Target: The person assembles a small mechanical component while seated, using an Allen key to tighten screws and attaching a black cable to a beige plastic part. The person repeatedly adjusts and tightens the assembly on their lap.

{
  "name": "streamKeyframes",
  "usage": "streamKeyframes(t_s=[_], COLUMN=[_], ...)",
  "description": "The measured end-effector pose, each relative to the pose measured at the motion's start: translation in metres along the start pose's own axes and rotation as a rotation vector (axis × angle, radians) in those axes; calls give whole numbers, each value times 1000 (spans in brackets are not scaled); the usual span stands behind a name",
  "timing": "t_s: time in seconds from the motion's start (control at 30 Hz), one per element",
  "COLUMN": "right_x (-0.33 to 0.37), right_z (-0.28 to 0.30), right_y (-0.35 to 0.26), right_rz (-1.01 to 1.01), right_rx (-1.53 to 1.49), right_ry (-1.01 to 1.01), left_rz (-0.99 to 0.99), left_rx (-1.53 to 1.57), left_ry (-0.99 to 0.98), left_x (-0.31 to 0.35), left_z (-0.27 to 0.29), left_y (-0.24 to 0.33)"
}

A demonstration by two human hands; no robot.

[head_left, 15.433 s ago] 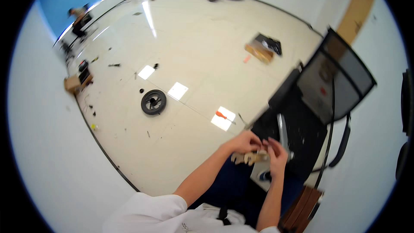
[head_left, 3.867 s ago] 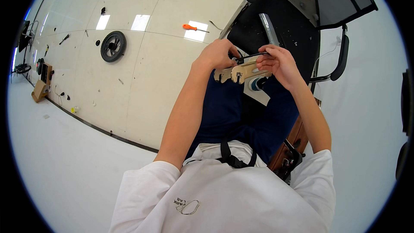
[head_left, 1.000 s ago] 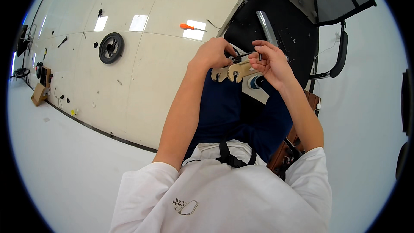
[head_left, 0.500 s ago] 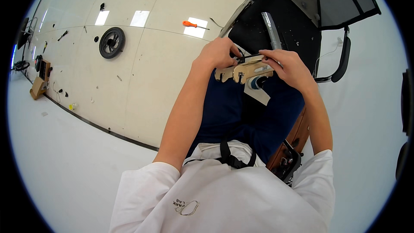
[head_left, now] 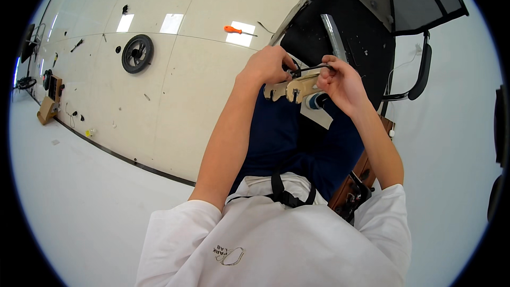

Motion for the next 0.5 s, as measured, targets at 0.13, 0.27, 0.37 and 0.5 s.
streamKeyframes(t_s=[0.13,0.27,0.37,0.5], right_x=[30,44,35,32], right_z=[-31,-50,-42,-38], right_y=[-48,-58,-58,-50], right_rz=[508,737,456,302], right_rx=[1011,1448,1221,953], right_ry=[-45,-15,61,19], left_rz=[13,7,-2,-24], left_rx=[5,15,23,32], left_ry=[-1,10,21,23], left_x=[2,7,6,5], left_z=[1,6,6,5], left_y=[0,7,6,5])
Point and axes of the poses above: each hand's wrist, its own x-axis away from the middle knuckle, its own z-axis out of the back of the hand, y = z × x, the point moved 10 cm from there along -x, towards the middle knuckle, and after that the axes turned 3 degrees about x, right-handed, at the moved point
